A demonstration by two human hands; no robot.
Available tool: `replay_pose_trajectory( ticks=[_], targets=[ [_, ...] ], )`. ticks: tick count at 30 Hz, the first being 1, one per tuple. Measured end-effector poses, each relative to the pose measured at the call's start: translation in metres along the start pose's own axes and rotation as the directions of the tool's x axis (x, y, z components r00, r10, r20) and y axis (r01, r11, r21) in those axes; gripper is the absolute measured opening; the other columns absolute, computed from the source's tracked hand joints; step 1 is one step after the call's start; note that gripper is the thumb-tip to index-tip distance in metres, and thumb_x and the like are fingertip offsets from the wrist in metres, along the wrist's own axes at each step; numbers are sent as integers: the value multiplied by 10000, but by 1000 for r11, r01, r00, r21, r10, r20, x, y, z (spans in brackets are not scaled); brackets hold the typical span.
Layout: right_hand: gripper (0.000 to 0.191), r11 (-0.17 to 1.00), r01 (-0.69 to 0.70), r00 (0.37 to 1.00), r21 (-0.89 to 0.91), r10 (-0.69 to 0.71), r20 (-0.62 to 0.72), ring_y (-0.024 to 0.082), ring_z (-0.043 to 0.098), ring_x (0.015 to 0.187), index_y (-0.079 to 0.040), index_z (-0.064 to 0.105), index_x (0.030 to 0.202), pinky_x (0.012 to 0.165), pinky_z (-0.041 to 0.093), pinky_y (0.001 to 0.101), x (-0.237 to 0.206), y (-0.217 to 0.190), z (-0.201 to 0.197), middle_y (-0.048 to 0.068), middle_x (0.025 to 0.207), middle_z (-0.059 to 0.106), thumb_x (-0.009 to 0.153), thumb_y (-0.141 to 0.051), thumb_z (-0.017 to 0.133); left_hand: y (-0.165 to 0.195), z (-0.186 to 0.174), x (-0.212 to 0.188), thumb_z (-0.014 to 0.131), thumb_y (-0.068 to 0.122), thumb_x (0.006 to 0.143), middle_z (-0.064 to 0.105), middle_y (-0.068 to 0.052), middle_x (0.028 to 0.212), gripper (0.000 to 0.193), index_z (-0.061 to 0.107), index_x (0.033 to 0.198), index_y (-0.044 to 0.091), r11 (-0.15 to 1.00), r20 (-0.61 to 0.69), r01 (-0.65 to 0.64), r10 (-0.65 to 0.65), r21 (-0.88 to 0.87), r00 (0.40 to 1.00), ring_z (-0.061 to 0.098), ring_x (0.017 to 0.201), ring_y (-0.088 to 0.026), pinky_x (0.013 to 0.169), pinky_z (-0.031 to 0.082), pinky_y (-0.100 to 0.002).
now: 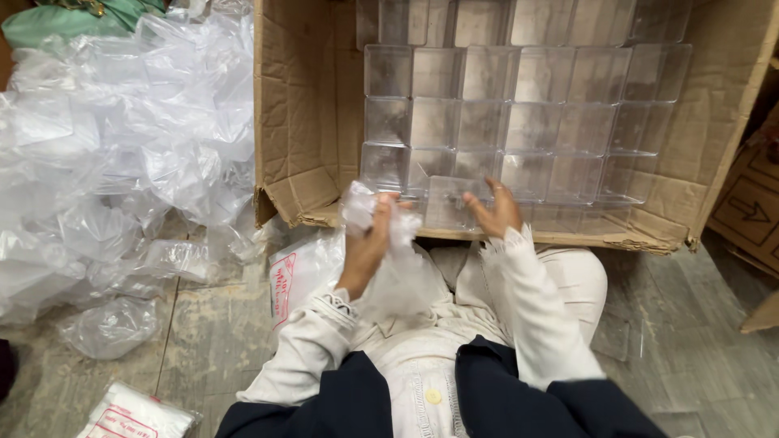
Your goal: The person sits on the floor in front of a large cardboard box and removes clear plastic boxes from plastic bags one at a time. They pull each box out of its bag, open the bag, and stack the unpacked boxes inside the cardboard box.
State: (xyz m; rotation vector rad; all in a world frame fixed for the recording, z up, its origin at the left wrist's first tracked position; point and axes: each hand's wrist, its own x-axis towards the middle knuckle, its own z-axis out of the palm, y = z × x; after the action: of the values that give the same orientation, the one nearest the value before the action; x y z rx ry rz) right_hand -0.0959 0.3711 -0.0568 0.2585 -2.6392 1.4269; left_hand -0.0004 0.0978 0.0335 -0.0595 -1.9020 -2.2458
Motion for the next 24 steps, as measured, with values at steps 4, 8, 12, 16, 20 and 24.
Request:
replay_pose_trajectory(
  ticks=[4,8,12,16,20,24],
  targets=[
    [786,699,-33,983,715,-105,149,134,614,1241,-31,443,1433,992,547,305,-58,-80,8,39,1347,628,742,-24,819,20,31,-7,580,260,1068,797,-99,973,302,697,1181,5,897,40,-255,258,361,965,738,829,-140,734,572,-280],
    [295,956,143,989,256,-131,-63,177,726,919,41,732,1190,810,589,300,-88,-130,-13,128,1068,753,917,-70,744,37,40,-20,710,215,980,780,-132,954,311,703,1174,-29,890,134,-330,303,316,944,718,797,-171,718,564,-281],
    [237,770,-26,1000,637,21,16,158,709,864,64,727,1180,783,583,288,-89,-142,-35,124,1021,753,999,-86,695,54,26,-30,754,173,959,758,-94,863,187,768,1005,-8,856,201,-358,302,374,932,716,730,-138,649,548,-243],
    [349,663,8,996,749,-72,54,87,691,1004,-9,617,1264,896,563,224,-112,-140,-36,37,1097,732,952,-154,674,63,25,-45,779,144,939,646,-76,717,204,741,834,-27,854,215,-311,240,416,947,582,593,-144,567,435,-268],
    [255,771,39,998,635,-67,20,85,615,833,40,703,1173,750,518,225,-125,-131,-32,42,945,693,987,-133,715,65,32,-57,774,131,946,663,-32,807,145,711,936,1,923,268,-303,238,236,934,608,708,-102,628,477,-242],
    [175,767,-16,999,641,38,-20,73,565,745,18,730,1016,660,467,222,-132,-121,-26,39,841,668,1035,-151,685,57,34,-62,759,134,914,695,6,964,320,695,1218,59,990,388,133,-109,-35,915,617,869,-57,751,503,-204]
  ],
)
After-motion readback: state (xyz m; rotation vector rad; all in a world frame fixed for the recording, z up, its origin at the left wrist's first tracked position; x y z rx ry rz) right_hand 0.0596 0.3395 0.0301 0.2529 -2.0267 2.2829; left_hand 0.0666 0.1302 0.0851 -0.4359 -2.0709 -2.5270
